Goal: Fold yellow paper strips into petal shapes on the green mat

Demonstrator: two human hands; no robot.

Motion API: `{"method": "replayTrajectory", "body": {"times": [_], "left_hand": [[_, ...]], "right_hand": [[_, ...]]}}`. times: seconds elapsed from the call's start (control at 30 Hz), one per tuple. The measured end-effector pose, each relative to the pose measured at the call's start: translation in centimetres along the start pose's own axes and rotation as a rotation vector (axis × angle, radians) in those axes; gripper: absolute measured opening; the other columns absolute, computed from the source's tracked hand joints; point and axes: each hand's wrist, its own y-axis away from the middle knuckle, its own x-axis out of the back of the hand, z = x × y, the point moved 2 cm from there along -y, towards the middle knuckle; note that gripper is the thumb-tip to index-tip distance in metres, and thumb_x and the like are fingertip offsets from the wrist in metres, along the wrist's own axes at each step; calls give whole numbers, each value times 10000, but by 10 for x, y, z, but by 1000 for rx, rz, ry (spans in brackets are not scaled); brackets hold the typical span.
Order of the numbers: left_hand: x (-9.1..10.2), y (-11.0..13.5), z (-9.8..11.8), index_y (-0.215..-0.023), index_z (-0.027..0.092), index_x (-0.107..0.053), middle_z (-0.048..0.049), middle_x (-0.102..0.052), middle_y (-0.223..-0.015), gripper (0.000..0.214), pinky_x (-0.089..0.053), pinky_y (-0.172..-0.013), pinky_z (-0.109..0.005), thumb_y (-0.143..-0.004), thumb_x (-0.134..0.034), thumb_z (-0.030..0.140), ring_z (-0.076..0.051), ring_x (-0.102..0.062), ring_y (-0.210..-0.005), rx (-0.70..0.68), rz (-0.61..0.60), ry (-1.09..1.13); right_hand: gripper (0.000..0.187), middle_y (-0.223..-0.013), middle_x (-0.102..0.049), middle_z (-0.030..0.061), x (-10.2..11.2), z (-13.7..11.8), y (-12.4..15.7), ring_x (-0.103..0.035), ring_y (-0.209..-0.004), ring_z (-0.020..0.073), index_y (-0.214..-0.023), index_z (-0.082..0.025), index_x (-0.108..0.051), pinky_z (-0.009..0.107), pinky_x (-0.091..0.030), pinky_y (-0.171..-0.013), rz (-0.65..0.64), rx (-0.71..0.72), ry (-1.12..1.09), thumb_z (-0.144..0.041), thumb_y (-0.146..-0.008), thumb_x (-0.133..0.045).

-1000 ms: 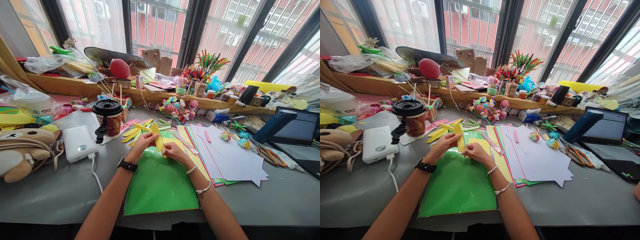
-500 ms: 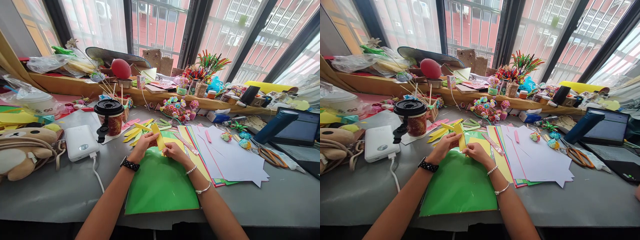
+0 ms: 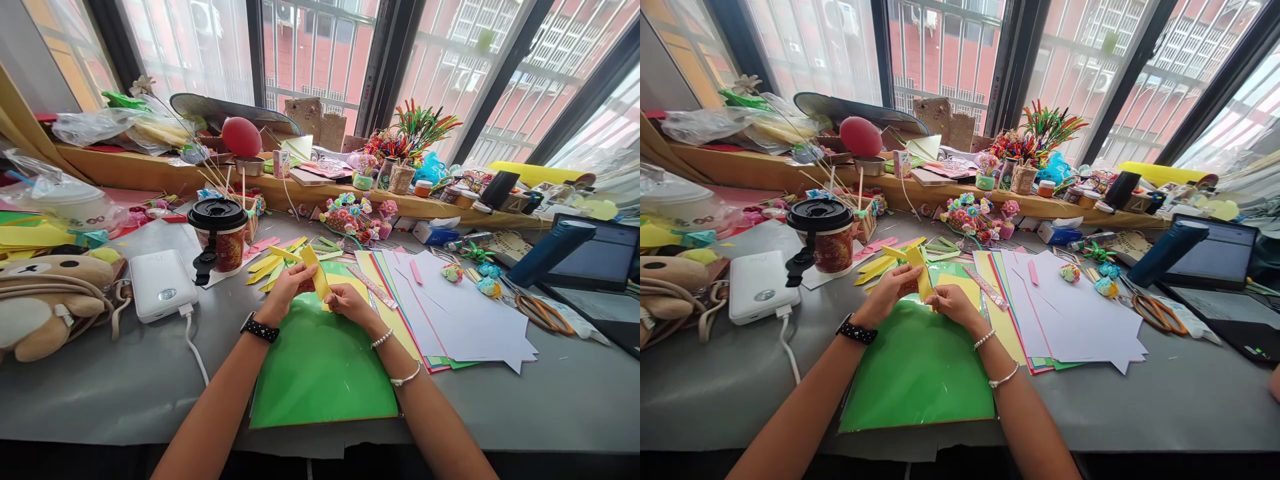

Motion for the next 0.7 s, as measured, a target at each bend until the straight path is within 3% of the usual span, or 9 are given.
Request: {"method": "replayTrajectory", "body": {"times": [0.3, 0.5, 0.7], "left_hand": [[3, 0, 4, -795, 125, -604, -42, -624, -735, 312, -455, -635, -254, -603, -633, 370, -144, -582, -653, -53, 39, -24], [3, 2, 7, -754, 137, -608, -34, -625, -742, 260, -455, -655, -248, -603, -639, 347, -142, -578, -679, -86, 23, 22], [2, 2, 7, -764, 148, -615, -22, -631, -738, 256, -445, -649, -237, -592, -646, 336, -140, -572, -691, -100, 18, 9]], "right_hand": [[616, -448, -338, -52, 5, -9, 5, -294, -418, 58, -567, -134, -495, 200, -225, -416, -108, 69, 12, -738, -569, -374], [639, -420, -315, -67, 16, -17, 11, -260, -392, 53, -627, -126, -511, 209, -201, -418, -65, 103, -35, -743, -580, -351], [657, -443, -338, -60, 10, -17, 13, -308, -414, 64, -651, -127, -523, 210, -261, -440, -204, 102, -10, -751, -582, -329]]}}
